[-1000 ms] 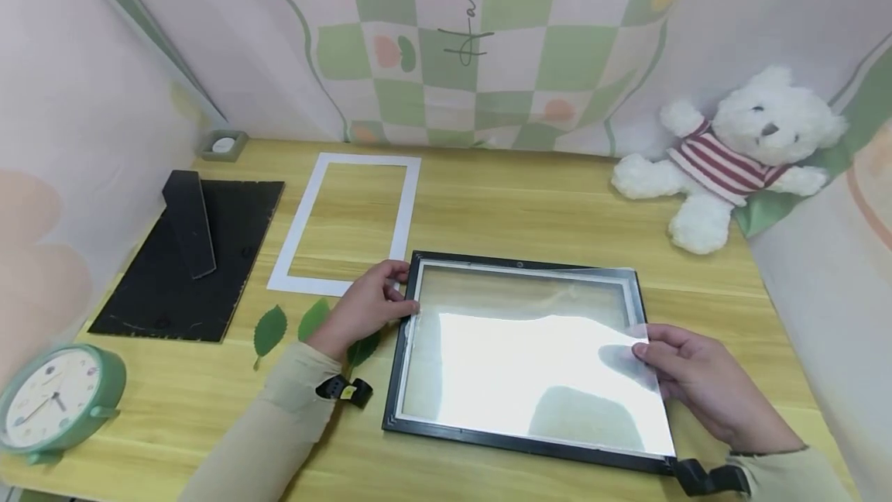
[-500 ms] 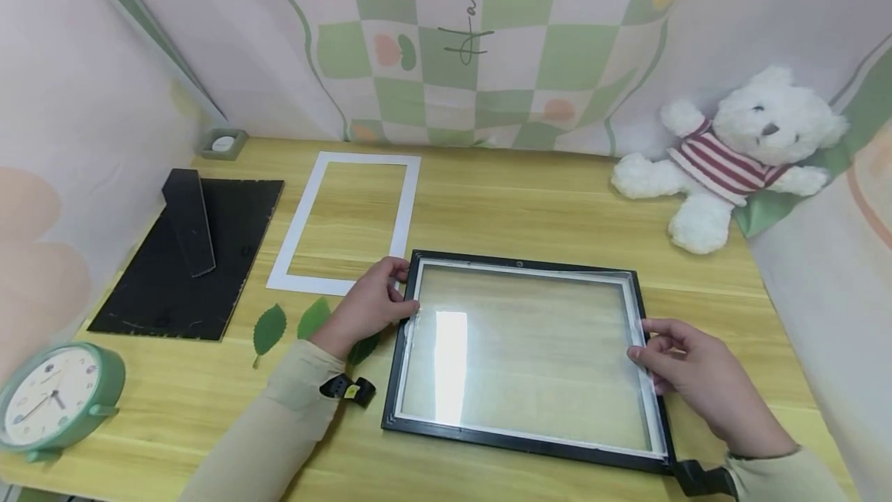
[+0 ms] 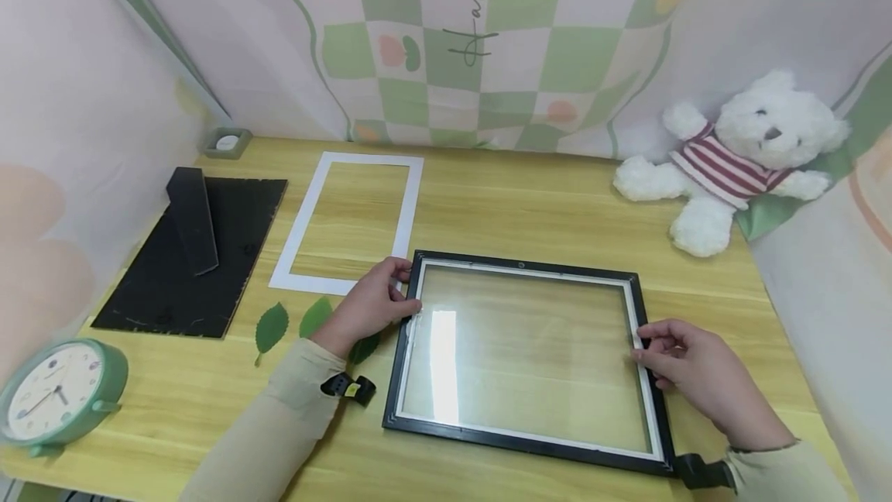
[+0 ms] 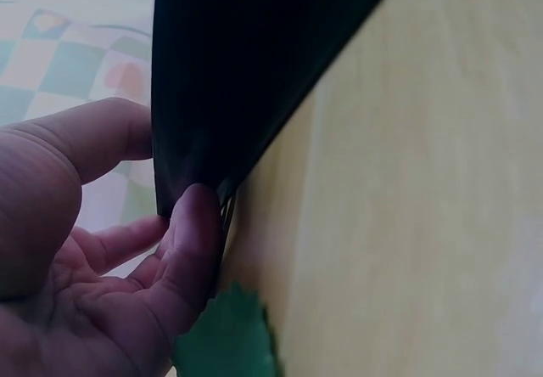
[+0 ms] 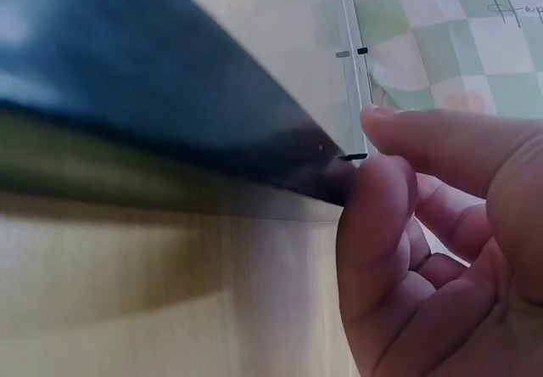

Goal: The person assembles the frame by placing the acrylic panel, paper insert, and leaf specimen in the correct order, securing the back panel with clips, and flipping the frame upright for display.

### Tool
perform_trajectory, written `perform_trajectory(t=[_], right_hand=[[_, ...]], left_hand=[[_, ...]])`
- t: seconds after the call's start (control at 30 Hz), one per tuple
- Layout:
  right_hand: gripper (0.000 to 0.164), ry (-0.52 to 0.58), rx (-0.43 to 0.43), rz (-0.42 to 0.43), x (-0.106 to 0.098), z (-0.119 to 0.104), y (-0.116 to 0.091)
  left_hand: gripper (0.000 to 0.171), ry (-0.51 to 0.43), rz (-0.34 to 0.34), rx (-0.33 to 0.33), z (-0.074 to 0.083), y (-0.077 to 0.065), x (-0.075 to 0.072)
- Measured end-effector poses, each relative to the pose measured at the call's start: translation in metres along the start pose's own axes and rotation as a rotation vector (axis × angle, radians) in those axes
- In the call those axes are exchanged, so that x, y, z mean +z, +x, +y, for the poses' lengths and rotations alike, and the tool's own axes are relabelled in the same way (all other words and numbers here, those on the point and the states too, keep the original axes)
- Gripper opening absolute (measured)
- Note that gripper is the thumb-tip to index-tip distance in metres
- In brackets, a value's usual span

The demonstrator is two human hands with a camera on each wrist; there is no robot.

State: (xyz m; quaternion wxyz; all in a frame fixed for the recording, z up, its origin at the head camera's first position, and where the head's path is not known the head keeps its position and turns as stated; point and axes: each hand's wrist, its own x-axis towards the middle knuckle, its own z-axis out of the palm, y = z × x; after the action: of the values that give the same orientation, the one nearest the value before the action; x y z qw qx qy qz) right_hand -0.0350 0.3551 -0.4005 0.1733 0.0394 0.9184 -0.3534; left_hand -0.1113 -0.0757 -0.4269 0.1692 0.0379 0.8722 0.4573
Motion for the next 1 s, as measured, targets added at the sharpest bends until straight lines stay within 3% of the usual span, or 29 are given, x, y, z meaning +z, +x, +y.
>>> perform_trajectory(t=[0.23,0.43,0.67,0.83,1.0], right_hand=[[0.068,-0.043,-0.003,0.009,-0.002,0.003,0.002],[0.070,0.007,0.011,-0.016,-0.002,0.006,0.002],[0.083,0.038,0.144,-0.129,-0.004,0.008,-0.001],[0.080,0.108,0.173,-0.189,-0.005,0.019,-0.008],[0.075,0.183,0.183,-0.207,-0.002,0.032,-0.018]], left_hand=[[0.067,0.062,-0.010,0.012,0.000,-0.005,-0.004],[0.067,0.015,-0.072,-0.025,-0.003,-0.013,-0.014],[0.059,0.115,-0.130,-0.017,0.000,-0.023,-0.020],[0.051,0.158,-0.148,-0.008,0.000,-0.031,-0.022],[0.048,0.129,-0.160,0.000,0.000,-0.038,-0.023]])
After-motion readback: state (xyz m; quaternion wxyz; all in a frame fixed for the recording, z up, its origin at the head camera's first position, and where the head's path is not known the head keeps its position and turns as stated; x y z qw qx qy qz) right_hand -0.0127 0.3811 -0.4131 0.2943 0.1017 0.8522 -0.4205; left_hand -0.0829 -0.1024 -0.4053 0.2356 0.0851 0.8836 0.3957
